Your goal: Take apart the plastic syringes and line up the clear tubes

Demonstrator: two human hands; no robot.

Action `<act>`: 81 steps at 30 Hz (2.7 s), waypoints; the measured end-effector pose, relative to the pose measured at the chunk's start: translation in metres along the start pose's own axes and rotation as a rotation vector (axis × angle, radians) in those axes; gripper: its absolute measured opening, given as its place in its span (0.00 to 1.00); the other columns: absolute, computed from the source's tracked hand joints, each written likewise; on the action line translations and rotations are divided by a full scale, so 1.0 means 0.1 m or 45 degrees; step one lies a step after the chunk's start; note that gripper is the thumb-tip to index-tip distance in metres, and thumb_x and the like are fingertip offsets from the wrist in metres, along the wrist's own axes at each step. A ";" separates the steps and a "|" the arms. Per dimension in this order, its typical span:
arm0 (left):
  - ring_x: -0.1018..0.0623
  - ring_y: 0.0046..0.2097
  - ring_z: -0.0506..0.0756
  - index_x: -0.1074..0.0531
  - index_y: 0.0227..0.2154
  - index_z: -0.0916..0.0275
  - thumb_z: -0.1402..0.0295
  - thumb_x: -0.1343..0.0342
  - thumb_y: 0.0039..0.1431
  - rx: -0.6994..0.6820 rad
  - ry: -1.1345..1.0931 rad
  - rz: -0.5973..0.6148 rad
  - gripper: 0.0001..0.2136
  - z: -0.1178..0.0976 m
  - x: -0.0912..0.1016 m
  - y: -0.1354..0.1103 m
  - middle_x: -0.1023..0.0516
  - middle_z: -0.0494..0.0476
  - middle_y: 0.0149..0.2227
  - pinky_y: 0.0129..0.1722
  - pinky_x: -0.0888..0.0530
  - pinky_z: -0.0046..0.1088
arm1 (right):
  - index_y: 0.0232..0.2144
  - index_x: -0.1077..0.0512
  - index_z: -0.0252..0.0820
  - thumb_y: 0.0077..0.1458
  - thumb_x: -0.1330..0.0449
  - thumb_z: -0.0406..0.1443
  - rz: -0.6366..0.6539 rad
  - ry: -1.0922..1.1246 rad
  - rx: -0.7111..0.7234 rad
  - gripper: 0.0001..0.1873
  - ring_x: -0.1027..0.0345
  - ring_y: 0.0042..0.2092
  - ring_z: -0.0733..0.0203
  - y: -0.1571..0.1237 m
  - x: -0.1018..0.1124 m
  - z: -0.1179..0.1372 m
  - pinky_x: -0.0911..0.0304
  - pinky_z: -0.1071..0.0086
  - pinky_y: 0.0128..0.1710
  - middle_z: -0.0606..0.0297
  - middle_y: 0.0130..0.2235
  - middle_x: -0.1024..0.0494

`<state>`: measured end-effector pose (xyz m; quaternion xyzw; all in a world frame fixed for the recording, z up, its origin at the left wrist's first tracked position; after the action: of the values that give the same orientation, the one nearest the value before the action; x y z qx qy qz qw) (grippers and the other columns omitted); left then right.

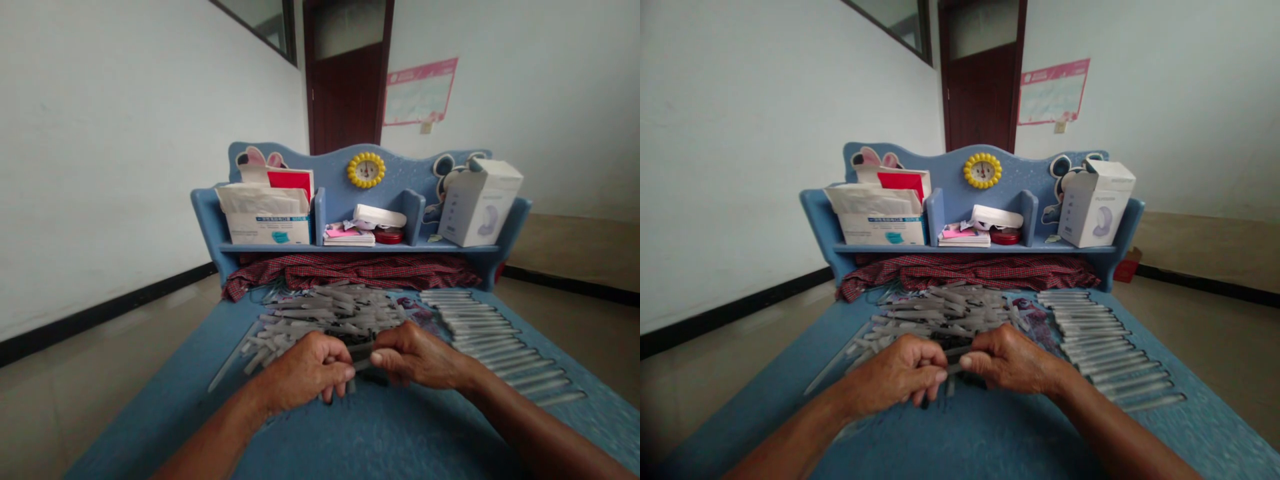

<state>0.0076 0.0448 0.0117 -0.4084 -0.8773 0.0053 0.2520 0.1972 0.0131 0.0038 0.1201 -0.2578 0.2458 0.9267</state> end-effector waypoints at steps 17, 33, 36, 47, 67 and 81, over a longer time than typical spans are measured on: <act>0.32 0.20 0.46 0.30 0.26 0.65 0.64 0.47 0.52 -0.017 -0.023 -0.031 0.08 0.01 0.00 0.00 0.28 0.48 0.20 0.20 0.37 0.19 | 0.19 0.37 0.38 0.56 0.47 0.49 0.046 0.064 -0.074 0.23 0.40 0.18 0.71 0.02 -0.01 -0.07 0.47 0.79 0.16 0.69 0.17 0.33; 0.37 0.23 0.47 0.29 0.26 0.66 0.67 0.43 0.45 -0.026 0.123 -0.191 0.07 -0.09 0.01 0.01 0.36 0.45 0.19 0.23 0.41 0.21 | 0.20 0.39 0.39 0.55 0.47 0.48 -0.016 0.250 -0.196 0.20 0.41 0.15 0.72 0.05 -0.03 -0.09 0.47 0.80 0.14 0.71 0.16 0.32; 0.36 0.24 0.47 0.27 0.28 0.65 0.65 0.48 0.51 -0.069 0.197 -0.167 0.09 -0.10 0.02 -0.01 0.36 0.46 0.20 0.23 0.40 0.22 | 0.21 0.38 0.39 0.54 0.46 0.48 -0.020 0.312 -0.227 0.19 0.40 0.15 0.71 0.05 -0.02 -0.10 0.46 0.79 0.14 0.71 0.16 0.32; 0.32 0.25 0.49 0.27 0.29 0.66 0.68 0.46 0.48 -0.096 0.267 -0.230 0.07 -0.13 0.02 -0.03 0.32 0.48 0.21 0.25 0.36 0.22 | 0.20 0.39 0.39 0.53 0.44 0.48 -0.003 0.361 -0.294 0.20 0.41 0.14 0.72 0.04 -0.05 -0.08 0.46 0.79 0.13 0.72 0.15 0.32; 0.33 0.23 0.48 0.28 0.26 0.65 0.65 0.45 0.48 -0.047 0.125 -0.316 0.07 -0.12 0.12 -0.05 0.31 0.48 0.19 0.23 0.39 0.21 | 0.25 0.26 0.40 0.44 0.38 0.34 0.138 -0.811 -0.196 0.03 0.39 0.26 0.67 0.02 -0.01 -0.03 0.50 0.74 0.24 0.68 0.24 0.28; 0.24 0.30 0.51 0.31 0.29 0.67 0.69 0.40 0.49 -0.153 -0.814 -0.377 0.08 -0.12 0.15 -0.05 0.22 0.58 0.30 0.29 0.28 0.27 | 0.26 0.26 0.41 0.44 0.43 0.32 0.190 -0.805 -0.218 0.06 0.38 0.26 0.67 0.02 -0.05 -0.09 0.49 0.74 0.25 0.67 0.24 0.27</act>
<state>0.0012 0.0500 0.0298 -0.2685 -0.9603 0.0448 -0.0617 0.1961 0.0162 -0.0059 0.0928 -0.5601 0.2410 0.7871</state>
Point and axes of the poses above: each hand's wrist, its own y-axis towards the middle knuckle, its own x-axis out of the back of the hand, z = x × y, the point moved 2 cm from there along y, towards the middle knuckle
